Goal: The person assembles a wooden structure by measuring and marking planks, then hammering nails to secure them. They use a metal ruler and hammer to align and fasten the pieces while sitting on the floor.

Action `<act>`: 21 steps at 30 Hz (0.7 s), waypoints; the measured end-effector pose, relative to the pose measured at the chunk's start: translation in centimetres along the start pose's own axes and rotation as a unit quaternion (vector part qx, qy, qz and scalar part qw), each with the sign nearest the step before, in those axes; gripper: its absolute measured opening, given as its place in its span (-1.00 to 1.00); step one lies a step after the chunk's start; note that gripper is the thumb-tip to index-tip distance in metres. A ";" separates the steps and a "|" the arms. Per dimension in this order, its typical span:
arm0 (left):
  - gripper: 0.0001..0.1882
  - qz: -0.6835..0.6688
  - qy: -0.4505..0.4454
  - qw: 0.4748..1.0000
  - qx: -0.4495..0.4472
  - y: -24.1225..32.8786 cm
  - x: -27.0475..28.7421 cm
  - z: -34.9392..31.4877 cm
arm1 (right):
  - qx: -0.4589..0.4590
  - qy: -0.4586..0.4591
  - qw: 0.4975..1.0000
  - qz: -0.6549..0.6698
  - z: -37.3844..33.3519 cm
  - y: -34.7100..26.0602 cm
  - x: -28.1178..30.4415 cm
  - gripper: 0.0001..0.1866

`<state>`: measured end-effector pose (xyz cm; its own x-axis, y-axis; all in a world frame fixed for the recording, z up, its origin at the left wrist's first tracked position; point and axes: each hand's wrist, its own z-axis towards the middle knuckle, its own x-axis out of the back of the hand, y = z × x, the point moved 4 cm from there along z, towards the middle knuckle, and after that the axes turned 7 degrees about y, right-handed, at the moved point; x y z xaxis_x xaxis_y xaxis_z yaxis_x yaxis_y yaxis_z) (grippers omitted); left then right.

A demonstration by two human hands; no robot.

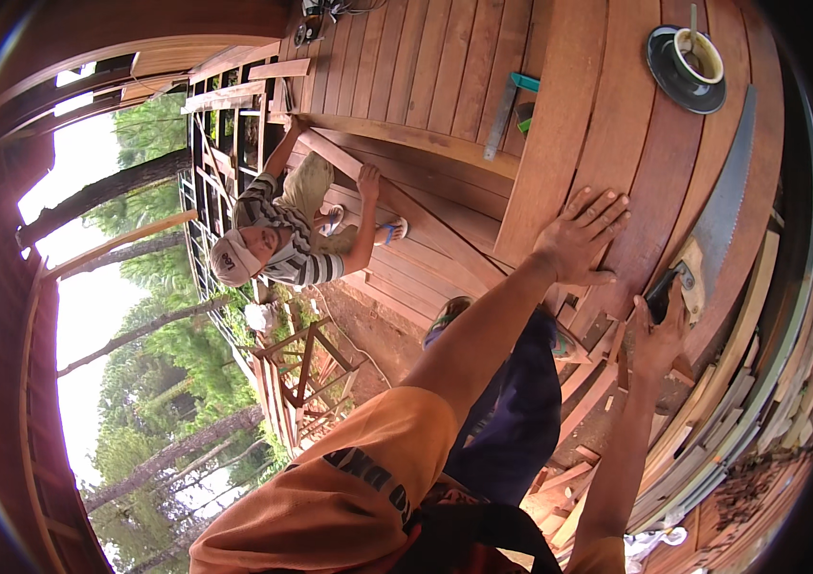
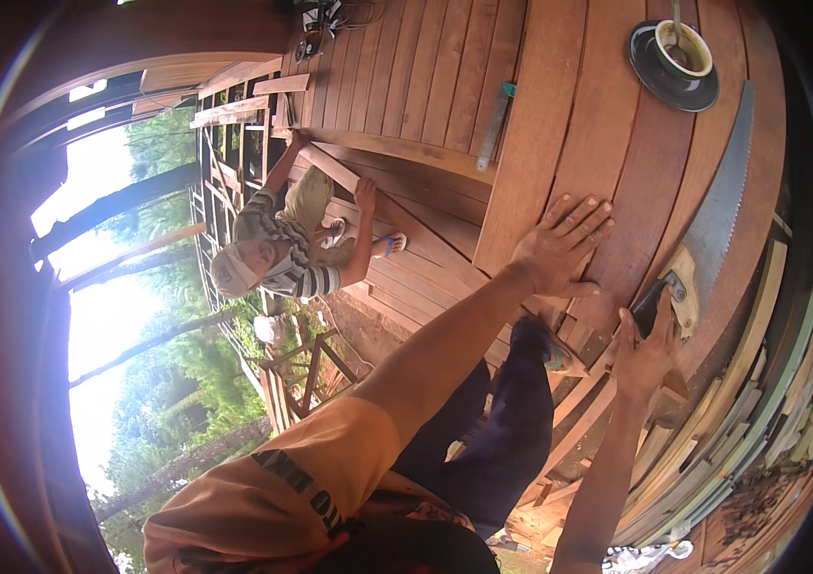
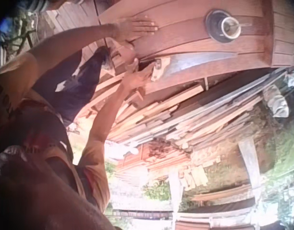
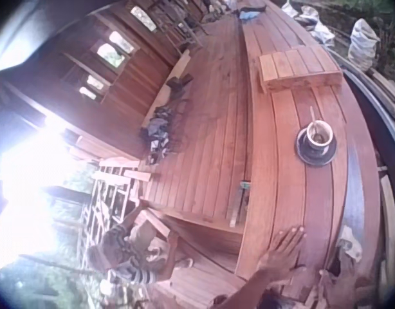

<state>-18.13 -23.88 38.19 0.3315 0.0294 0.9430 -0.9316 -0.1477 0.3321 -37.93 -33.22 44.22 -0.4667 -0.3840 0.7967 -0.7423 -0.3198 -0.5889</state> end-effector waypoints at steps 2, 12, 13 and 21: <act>0.15 0.004 0.014 1.000 -0.002 0.2 0.1 -0.1 | 0.058 0.001 0.998 -0.024 0.3 1.2 -0.5 -0.24; 0.18 -0.060 0.122 0.991 -0.012 0.0 -0.7 -0.9 | 0.133 0.174 0.973 0.068 0.1 2.3 0.9 -0.67; 0.16 -0.057 0.091 0.994 -0.014 0.1 -1.0 -0.5 | 0.145 0.187 0.970 0.059 -0.1 1.5 0.7 -0.68; -0.04 -0.238 0.072 0.968 0.003 -0.5 0.4 0.4 | 0.051 0.190 0.973 0.124 -3.2 -7.1 -7.8 -0.64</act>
<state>-17.50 -24.18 38.35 0.6992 0.2331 0.6759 -0.6769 -0.0883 0.7307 -30.59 -25.16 42.61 -0.7832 -0.1180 0.6104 -0.5426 -0.3496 -0.7638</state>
